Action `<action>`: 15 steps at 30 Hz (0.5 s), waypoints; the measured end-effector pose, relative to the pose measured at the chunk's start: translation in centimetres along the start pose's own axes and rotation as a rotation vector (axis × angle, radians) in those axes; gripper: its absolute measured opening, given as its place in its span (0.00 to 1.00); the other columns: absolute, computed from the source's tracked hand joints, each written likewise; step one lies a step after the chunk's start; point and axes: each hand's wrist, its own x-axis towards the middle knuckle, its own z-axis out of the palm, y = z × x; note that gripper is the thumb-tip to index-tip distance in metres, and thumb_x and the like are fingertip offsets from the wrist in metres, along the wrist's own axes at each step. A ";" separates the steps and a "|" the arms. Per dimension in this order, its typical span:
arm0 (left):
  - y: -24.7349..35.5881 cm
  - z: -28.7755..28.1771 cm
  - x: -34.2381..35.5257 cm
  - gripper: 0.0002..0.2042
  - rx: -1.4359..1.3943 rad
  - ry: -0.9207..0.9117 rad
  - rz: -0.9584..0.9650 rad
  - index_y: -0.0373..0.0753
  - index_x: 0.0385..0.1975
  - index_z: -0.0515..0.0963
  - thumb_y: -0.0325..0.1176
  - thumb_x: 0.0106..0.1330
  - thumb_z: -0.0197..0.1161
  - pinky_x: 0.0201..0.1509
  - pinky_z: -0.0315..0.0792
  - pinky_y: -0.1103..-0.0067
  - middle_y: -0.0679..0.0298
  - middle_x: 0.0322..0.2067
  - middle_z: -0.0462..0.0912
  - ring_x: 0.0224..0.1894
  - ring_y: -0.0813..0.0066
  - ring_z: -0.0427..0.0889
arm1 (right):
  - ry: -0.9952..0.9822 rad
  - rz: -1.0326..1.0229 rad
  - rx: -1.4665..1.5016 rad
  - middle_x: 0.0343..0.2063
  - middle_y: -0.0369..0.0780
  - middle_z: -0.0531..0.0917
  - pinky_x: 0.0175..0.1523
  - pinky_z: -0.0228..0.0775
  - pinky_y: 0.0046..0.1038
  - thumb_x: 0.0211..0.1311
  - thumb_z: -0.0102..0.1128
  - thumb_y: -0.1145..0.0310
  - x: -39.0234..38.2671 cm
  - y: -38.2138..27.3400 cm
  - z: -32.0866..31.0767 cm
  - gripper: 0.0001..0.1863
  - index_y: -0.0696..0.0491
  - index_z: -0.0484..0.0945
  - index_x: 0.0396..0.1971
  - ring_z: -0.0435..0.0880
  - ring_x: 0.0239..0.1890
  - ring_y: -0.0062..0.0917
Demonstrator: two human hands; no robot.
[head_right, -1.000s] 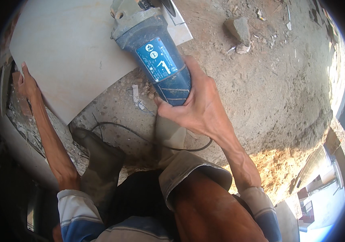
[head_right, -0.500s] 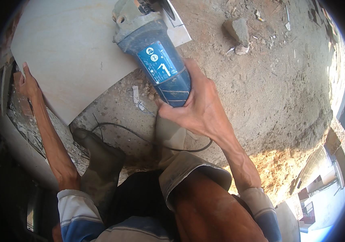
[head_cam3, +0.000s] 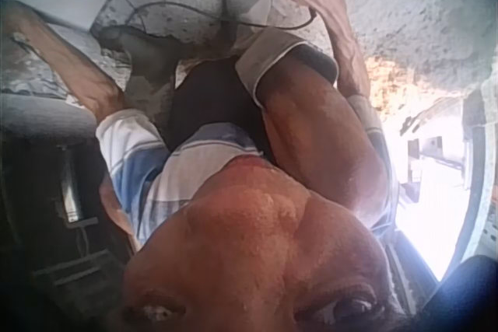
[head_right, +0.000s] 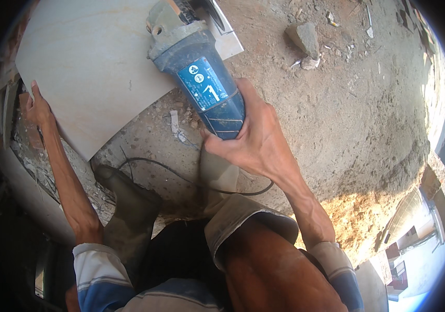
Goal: The person walks through a construction area, picks up a large floor tile, and uses a handheld angle grinder to cut a section out of the corner of the tile.
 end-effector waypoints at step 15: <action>0.0 -0.1 0.0 0.48 0.014 0.001 -0.014 0.15 0.61 0.73 0.60 0.60 0.80 0.52 0.85 0.71 0.40 0.48 0.88 0.46 0.59 0.90 | -0.017 0.021 0.018 0.45 0.41 0.85 0.55 0.78 0.30 0.46 0.79 0.65 -0.5 0.0 -0.1 0.40 0.61 0.76 0.62 0.84 0.47 0.25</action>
